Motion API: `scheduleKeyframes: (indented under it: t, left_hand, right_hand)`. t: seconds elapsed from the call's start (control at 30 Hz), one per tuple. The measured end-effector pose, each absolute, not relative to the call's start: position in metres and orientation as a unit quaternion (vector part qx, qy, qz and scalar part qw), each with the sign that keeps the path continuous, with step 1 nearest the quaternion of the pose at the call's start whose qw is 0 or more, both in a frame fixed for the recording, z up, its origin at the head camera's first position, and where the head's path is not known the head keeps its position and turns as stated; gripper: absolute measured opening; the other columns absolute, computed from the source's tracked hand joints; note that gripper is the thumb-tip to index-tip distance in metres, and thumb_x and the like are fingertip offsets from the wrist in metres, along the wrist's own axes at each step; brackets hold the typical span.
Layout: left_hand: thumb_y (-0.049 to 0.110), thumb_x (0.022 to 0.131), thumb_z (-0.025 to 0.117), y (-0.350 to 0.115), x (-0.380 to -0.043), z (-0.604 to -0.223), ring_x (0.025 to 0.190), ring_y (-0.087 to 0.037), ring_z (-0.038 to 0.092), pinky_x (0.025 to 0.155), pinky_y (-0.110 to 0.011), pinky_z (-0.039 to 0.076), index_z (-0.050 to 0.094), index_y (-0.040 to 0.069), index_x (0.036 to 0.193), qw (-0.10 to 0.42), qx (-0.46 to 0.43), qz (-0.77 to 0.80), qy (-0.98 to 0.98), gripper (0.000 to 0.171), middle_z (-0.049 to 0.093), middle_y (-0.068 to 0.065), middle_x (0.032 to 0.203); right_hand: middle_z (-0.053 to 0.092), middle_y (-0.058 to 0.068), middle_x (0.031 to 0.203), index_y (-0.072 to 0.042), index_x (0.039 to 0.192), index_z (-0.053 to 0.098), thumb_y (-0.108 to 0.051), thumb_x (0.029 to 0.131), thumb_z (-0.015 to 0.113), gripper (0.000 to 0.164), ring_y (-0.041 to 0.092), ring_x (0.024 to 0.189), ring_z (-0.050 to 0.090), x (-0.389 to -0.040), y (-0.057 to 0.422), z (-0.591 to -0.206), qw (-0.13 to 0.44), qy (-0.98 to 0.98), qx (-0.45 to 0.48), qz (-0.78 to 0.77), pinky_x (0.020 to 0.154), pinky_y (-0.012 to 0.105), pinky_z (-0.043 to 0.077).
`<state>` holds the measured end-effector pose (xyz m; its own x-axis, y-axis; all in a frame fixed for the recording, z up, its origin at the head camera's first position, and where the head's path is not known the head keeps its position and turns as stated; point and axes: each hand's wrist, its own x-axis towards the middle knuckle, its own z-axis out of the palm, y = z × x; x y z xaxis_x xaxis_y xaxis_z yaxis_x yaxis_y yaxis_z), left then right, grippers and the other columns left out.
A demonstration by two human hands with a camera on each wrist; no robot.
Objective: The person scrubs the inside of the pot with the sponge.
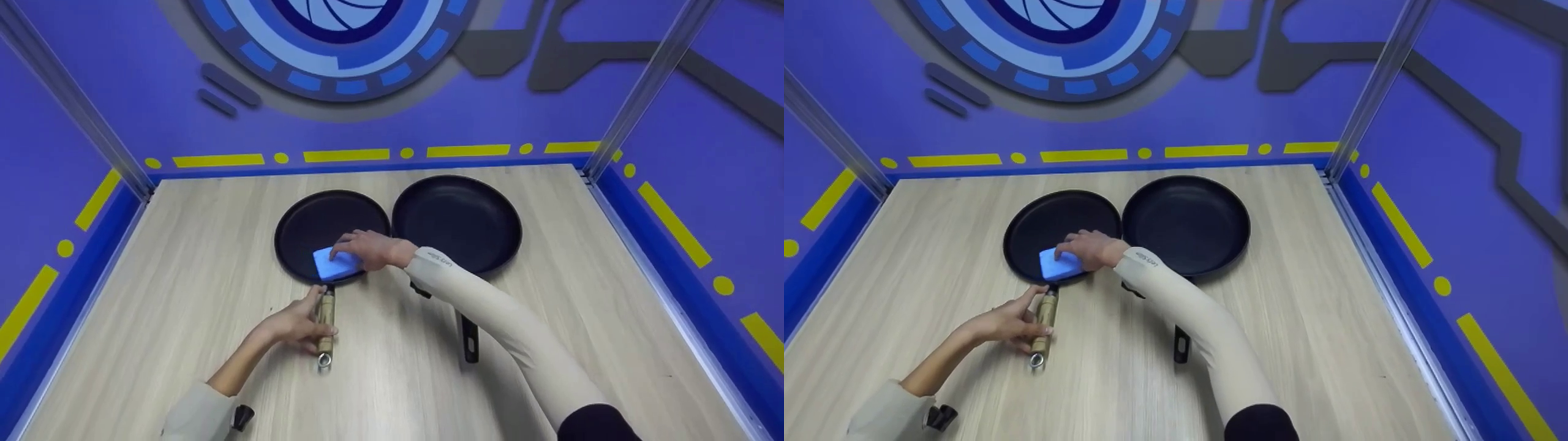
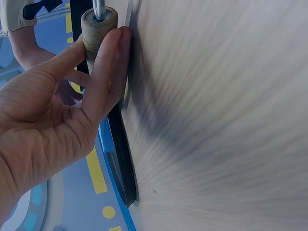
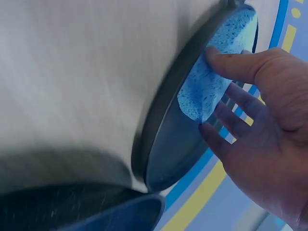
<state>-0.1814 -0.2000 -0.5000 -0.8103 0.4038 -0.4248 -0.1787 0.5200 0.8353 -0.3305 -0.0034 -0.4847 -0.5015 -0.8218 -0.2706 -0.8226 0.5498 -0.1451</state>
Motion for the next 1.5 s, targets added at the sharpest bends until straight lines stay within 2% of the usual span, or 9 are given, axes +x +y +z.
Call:
scheduleKeyframes:
  t: [0.2, 0.33, 0.47, 0.7, 0.97, 1.17, 1.27, 1.4, 1.5]
  left_hand:
    - [0.010, 0.096, 0.072, -0.201, -0.181, -0.499, 0.059, -0.014, 0.066, 0.056, -0.035, 0.063, 0.009, -0.001, 0.158, 0.298, 0.064, 0.476, 0.825, 0.089, 0.067, -0.015, 0.086]
    - [0.011, 0.095, 0.073, -0.200, -0.181, -0.499, 0.061, -0.015, 0.067, 0.056, -0.035, 0.064, 0.009, 0.001, 0.159, 0.302, 0.053, 0.474, 0.826, 0.091, 0.065, -0.017, 0.092]
    - [0.011, 0.094, 0.075, -0.198, -0.181, -0.500, 0.065, -0.015, 0.069, 0.057, -0.033, 0.064, 0.013, 0.003, 0.158, 0.302, 0.050, 0.473, 0.826, 0.090, 0.063, -0.020, 0.101]
    - [0.010, 0.094, 0.075, -0.196, -0.182, -0.501, 0.067, -0.015, 0.071, 0.059, -0.034, 0.065, 0.011, 0.001, 0.158, 0.307, 0.057, 0.481, 0.819, 0.091, 0.063, -0.022, 0.102]
    - [0.008, 0.094, 0.073, -0.200, -0.182, -0.500, 0.064, -0.014, 0.068, 0.058, -0.033, 0.064, 0.013, 0.001, 0.157, 0.303, 0.061, 0.484, 0.819, 0.087, 0.068, -0.021, 0.093]
    - [0.008, 0.094, 0.074, -0.200, -0.181, -0.503, 0.064, -0.014, 0.069, 0.058, -0.033, 0.064, 0.013, 0.002, 0.158, 0.299, 0.054, 0.482, 0.822, 0.089, 0.065, -0.020, 0.095]
    - [0.008, 0.094, 0.074, -0.199, -0.180, -0.504, 0.066, -0.016, 0.070, 0.058, -0.034, 0.065, 0.013, 0.004, 0.158, 0.300, 0.051, 0.485, 0.820, 0.089, 0.064, -0.023, 0.099]
    - [0.008, 0.094, 0.074, -0.198, -0.180, -0.503, 0.069, -0.018, 0.072, 0.059, -0.035, 0.065, 0.013, 0.003, 0.159, 0.299, 0.050, 0.485, 0.820, 0.089, 0.063, -0.026, 0.106]
    - [0.009, 0.094, 0.074, -0.199, -0.181, -0.501, 0.070, -0.018, 0.072, 0.059, -0.035, 0.065, 0.013, 0.003, 0.159, 0.298, 0.045, 0.481, 0.823, 0.090, 0.062, -0.025, 0.109]
  right_hand:
    - [0.049, 0.006, 0.154, -0.026, 0.146, 0.050, 0.011, 0.092, 0.065, 0.067, 0.032, 0.141, 0.047, -0.340, 0.003, -0.480, 0.160, 0.870, -0.467, -0.008, 0.119, 0.047, 0.043]
    - [0.046, 0.009, 0.157, -0.022, 0.154, 0.043, 0.010, 0.093, 0.063, 0.072, 0.032, 0.144, 0.044, -0.348, 0.007, -0.479, 0.168, 0.880, -0.443, -0.011, 0.123, 0.046, 0.038]
    - [0.044, 0.011, 0.158, -0.017, 0.155, 0.043, 0.004, 0.097, 0.062, 0.065, 0.033, 0.147, 0.042, -0.360, 0.014, -0.479, 0.162, 0.891, -0.424, -0.003, 0.124, 0.046, 0.036]
    - [0.049, 0.013, 0.154, -0.013, 0.152, 0.046, 0.009, 0.096, 0.058, 0.061, 0.034, 0.142, 0.047, -0.379, 0.016, -0.485, 0.116, 0.907, -0.404, 0.011, 0.119, 0.045, 0.044]
    - [0.053, 0.014, 0.148, -0.011, 0.148, 0.047, 0.011, 0.094, 0.062, 0.060, 0.034, 0.138, 0.051, -0.390, 0.001, -0.496, 0.053, 0.913, -0.401, 0.042, 0.111, 0.045, 0.051]
    - [0.054, 0.017, 0.145, -0.010, 0.146, 0.050, 0.007, 0.096, 0.061, 0.054, 0.036, 0.134, 0.053, -0.379, 0.002, -0.491, 0.059, 0.914, -0.399, 0.048, 0.109, 0.047, 0.052]
    - [0.055, 0.017, 0.144, -0.011, 0.145, 0.052, 0.004, 0.093, 0.067, 0.055, 0.036, 0.132, 0.054, -0.368, 0.005, -0.485, 0.076, 0.908, -0.408, 0.053, 0.109, 0.049, 0.052]
    - [0.056, 0.014, 0.146, -0.017, 0.146, 0.055, -0.004, 0.091, 0.074, 0.060, 0.035, 0.134, 0.051, -0.353, 0.007, -0.476, 0.102, 0.895, -0.431, 0.049, 0.112, 0.048, 0.050]
    - [0.056, 0.011, 0.147, -0.022, 0.148, 0.055, -0.007, 0.094, 0.074, 0.059, 0.033, 0.136, 0.050, -0.344, 0.003, -0.472, 0.117, 0.886, -0.446, 0.038, 0.113, 0.046, 0.048]
